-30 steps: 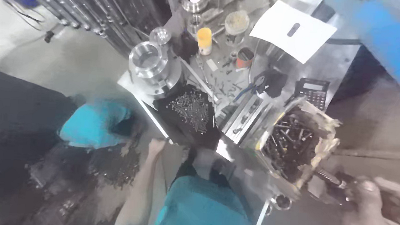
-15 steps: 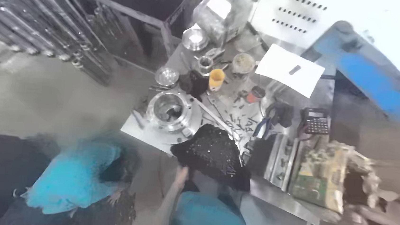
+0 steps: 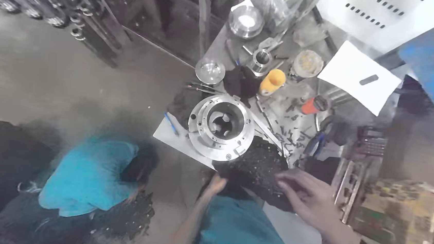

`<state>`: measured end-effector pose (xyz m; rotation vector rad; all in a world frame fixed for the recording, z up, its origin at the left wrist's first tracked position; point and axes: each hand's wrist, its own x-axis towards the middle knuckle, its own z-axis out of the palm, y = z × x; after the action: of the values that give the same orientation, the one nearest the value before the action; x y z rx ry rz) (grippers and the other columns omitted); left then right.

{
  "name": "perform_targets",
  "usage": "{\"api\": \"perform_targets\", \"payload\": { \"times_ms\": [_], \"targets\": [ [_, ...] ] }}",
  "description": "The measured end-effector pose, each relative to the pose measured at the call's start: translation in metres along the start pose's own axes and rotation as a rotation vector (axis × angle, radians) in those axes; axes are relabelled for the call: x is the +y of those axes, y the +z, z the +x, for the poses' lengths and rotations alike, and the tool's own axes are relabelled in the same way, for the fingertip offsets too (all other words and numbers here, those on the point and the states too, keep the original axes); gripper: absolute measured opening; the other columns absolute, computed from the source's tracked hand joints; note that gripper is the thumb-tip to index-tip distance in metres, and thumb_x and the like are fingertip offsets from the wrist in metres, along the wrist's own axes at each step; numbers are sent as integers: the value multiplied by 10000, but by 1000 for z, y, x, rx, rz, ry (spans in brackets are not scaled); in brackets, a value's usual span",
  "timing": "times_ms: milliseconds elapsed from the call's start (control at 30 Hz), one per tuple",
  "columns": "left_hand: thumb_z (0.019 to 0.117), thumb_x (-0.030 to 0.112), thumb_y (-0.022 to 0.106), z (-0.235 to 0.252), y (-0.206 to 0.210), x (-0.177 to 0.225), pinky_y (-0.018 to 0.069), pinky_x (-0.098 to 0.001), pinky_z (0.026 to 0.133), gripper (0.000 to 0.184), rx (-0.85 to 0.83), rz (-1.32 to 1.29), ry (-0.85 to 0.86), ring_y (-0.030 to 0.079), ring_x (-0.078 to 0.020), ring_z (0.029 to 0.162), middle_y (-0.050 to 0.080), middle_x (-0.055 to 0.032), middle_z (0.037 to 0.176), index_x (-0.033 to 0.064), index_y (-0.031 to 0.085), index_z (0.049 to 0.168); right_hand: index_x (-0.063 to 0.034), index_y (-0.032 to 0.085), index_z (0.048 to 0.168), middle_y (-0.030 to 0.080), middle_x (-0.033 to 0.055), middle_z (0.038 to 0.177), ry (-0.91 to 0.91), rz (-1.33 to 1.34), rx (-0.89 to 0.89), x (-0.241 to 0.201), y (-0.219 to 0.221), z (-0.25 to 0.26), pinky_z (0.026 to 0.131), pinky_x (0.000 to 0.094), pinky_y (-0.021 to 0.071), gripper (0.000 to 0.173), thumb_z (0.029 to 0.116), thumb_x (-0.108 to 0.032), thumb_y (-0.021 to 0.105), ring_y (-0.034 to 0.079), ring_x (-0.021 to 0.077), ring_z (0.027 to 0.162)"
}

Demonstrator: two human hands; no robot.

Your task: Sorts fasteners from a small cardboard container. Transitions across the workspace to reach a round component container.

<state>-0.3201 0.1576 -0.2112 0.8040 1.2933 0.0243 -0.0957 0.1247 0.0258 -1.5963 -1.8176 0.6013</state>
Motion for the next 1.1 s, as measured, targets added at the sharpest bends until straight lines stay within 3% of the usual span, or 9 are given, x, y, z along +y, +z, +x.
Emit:
{"api": "perform_targets", "payload": {
  "times_ms": [133, 200, 267, 367, 467, 600, 900, 1000, 1100],
  "targets": [
    [1005, 291, 627, -1, -26, 0, 491, -521, 1051, 440, -71, 288, 35, 639, -306, 1195, 660, -208, 1279, 0, 609, 1334, -82, 749, 1103, 751, 37, 1037, 1, 32, -95, 7, 15, 20, 858, 231, 582, 233, 1036, -216, 570, 696, 51, 933],
    [1063, 216, 499, -31, -51, 11, 557, -354, 796, 299, -146, 221, 126, 651, -166, 868, 691, -98, 996, 34, 688, 1207, -107, 745, 1086, 747, -1, 982, 83, 24, -124, 11, 17, 25, 798, 261, 592, 258, 1046, -200, 507, 692, 49, 861],
    [983, 125, 395, -75, -64, 25, 380, -201, 479, 321, -248, -183, 250, 439, -28, 516, 515, 66, 658, 54, 692, 1082, -117, 743, 1079, 741, -34, 935, 190, 76, -120, 16, 16, 32, 739, 258, 593, 260, 1024, -177, 496, 684, 34, 805],
    [921, 171, 471, -127, -58, 64, 453, -223, 563, 261, -351, -632, 443, 540, -42, 614, 602, 71, 748, 136, 698, 1046, -112, 734, 1093, 731, -57, 916, 190, 254, -113, 21, 13, 48, 702, 214, 589, 242, 1024, -159, 507, 670, 5, 775],
    [999, 402, 497, -150, -32, 111, 584, -354, 823, 490, -427, -873, 592, 699, -211, 941, 723, -119, 1095, 66, 672, 1310, -102, 737, 1088, 739, -33, 970, 36, 375, -114, 12, 9, 63, 749, 216, 604, 224, 1041, -203, 542, 686, 12, 832],
    [986, 695, 356, -160, -8, 146, 524, -423, 1014, 826, -435, -918, 661, 633, -259, 1207, 601, -183, 1400, 48, 543, 1463, -164, 775, 1093, 749, -16, 1052, -245, 270, -116, -6, 10, 78, 895, 289, 548, 195, 1006, -262, 630, 662, 92, 1002],
    [1048, 585, 292, -147, 13, 162, 509, -394, 1043, 690, -316, -884, 636, 619, -194, 1243, 645, -98, 1367, 79, 611, 1393, -191, 752, 996, 742, 18, 1055, -272, -58, -213, 9, 28, 80, 787, 477, 552, 181, 922, -314, 641, 681, 270, 997],
    [1076, 445, 249, -146, 17, 167, 591, -395, 881, 594, -158, -877, 448, 711, -198, 992, 738, -99, 1079, 50, 686, 1146, -137, 738, 1036, 739, 18, 995, -106, 231, -198, 22, 14, 85, 780, 355, 585, 214, 903, -283, 655, 694, 135, 894],
    [1021, 500, 502, -142, 9, 157, 591, -385, 865, 523, -270, -848, 533, 720, -226, 962, 743, -124, 1080, 53, 744, 1143, -96, 718, 1007, 688, -32, 824, 71, 405, 33, 58, -14, 107, 595, 199, 536, 168, 889, -205, 667, 607, -1, 667]
  ]
}}
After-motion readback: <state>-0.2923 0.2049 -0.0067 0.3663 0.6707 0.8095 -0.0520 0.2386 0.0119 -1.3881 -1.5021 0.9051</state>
